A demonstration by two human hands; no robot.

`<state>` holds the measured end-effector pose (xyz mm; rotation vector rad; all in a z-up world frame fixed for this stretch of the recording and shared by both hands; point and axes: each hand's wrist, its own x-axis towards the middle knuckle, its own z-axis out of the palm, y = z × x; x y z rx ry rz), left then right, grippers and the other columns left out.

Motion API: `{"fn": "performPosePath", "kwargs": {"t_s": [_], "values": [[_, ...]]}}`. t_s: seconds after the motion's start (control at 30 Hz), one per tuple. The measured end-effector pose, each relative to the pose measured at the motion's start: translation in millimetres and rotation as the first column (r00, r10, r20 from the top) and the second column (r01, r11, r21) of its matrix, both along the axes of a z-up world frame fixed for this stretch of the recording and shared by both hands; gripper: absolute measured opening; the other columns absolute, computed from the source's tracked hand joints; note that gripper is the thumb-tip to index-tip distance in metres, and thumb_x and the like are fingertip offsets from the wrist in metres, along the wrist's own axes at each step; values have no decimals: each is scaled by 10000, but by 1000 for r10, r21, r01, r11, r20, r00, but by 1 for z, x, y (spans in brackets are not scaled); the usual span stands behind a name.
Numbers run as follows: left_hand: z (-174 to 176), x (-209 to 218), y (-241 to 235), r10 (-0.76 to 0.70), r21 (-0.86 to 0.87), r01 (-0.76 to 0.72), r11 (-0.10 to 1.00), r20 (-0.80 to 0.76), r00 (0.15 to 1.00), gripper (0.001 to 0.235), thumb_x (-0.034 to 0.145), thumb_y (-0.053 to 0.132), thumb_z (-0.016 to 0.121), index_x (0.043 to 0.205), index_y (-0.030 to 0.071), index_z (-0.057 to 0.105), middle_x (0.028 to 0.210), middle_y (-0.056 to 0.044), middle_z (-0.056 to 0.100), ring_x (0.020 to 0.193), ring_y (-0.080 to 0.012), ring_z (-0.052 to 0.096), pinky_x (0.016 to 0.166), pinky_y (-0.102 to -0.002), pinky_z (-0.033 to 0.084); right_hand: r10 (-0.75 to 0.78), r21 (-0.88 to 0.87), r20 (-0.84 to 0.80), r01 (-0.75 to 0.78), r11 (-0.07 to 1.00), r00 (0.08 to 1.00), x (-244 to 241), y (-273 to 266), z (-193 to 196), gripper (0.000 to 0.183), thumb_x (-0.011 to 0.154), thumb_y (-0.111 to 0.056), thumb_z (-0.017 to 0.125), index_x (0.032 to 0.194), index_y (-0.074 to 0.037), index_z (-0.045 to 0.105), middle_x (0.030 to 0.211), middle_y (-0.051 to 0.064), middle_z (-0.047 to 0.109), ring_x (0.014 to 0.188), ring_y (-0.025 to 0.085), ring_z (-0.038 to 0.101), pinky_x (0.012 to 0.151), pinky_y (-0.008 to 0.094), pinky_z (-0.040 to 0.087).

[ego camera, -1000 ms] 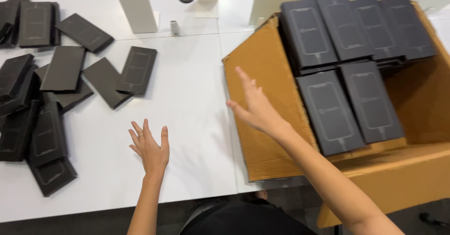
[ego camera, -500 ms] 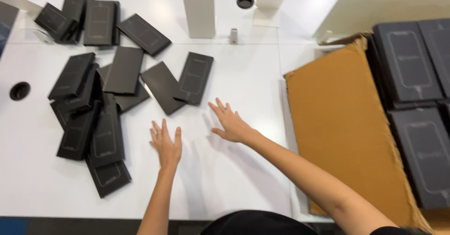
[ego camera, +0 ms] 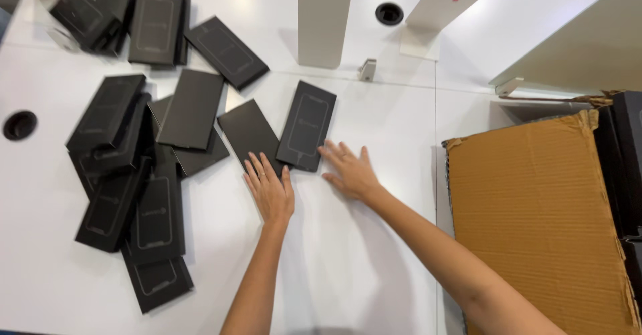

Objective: The person packs phone cases into a large cardboard box by hand, taking boxes from a table and arranging them inside the container.

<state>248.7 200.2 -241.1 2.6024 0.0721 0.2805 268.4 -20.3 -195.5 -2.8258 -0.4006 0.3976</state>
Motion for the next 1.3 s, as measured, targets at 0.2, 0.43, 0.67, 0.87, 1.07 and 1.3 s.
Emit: {"fn": "performPosePath", "kwargs": {"t_s": [0.2, 0.43, 0.67, 0.87, 1.07, 1.3], "values": [[5, -13, 1, -49, -34, 47, 998, -73, 996, 718, 1062, 442, 426, 1587, -25, 278, 1691, -234, 170, 1575, -376, 79, 1244, -608, 16, -58, 61, 50, 55, 997, 997, -58, -36, -12, 624, 1008, -520, 467, 1564, -259, 357, 1672, 12, 239, 1534, 368, 171, 1198, 652, 116], [25, 7, -9, -232, -3, 233, 972, 71, 970, 791, 795, 185, 657, 1513, -18, 395, 1624, -309, 193, 1506, -493, 73, 1183, -671, 7, -134, 107, -17, 135, 985, 991, -100, -41, 3, 631, 977, -456, 578, 1532, -224, 389, 1660, 45, 255, 1517, 392, 189, 1185, 657, 159], [6, -18, -58, -479, 11, 481, 877, 100, 872, 640, 784, 69, 652, 1413, -8, 561, 1508, -331, 452, 1503, -443, 281, 1246, -583, 189, -224, 164, -54, 230, 959, 973, -115, -42, 21, 827, 881, -327, 744, 1550, -107, 310, 1627, 156, 306, 1444, 412, 328, 1163, 616, 272], [13, -99, -107, -470, -138, 468, 873, 17, 883, 374, 766, 174, 774, 1069, -12, 655, 1527, -345, 359, 1438, -511, 280, 1179, -582, 224, -389, 408, 46, 338, 848, 920, -143, -59, 25, 1014, 752, -249, 848, 1540, -4, 259, 1553, 310, 308, 1335, 465, 436, 1106, 465, 404], [25, -147, -116, -390, -378, 363, 852, 5, 921, 264, 874, 155, 793, 1020, 30, 612, 1627, -247, 339, 1376, -412, 491, 1120, -470, 452, -359, 468, -53, 341, 815, 932, -175, -69, 21, 735, 756, -164, 838, 1405, -72, 505, 1551, 263, 389, 1268, 395, 553, 1038, 442, 476], [36, -157, -99, -405, -498, 353, 792, 3, 914, 493, 771, 74, 817, 1224, 80, 623, 1549, -222, 420, 1290, -391, 561, 989, -425, 541, -481, 537, -239, 528, 658, 843, -187, -68, 44, 459, 828, -163, 784, 1267, -73, 683, 1132, 172, 717, 965, 235, 750, 807, 307, 618]]}}
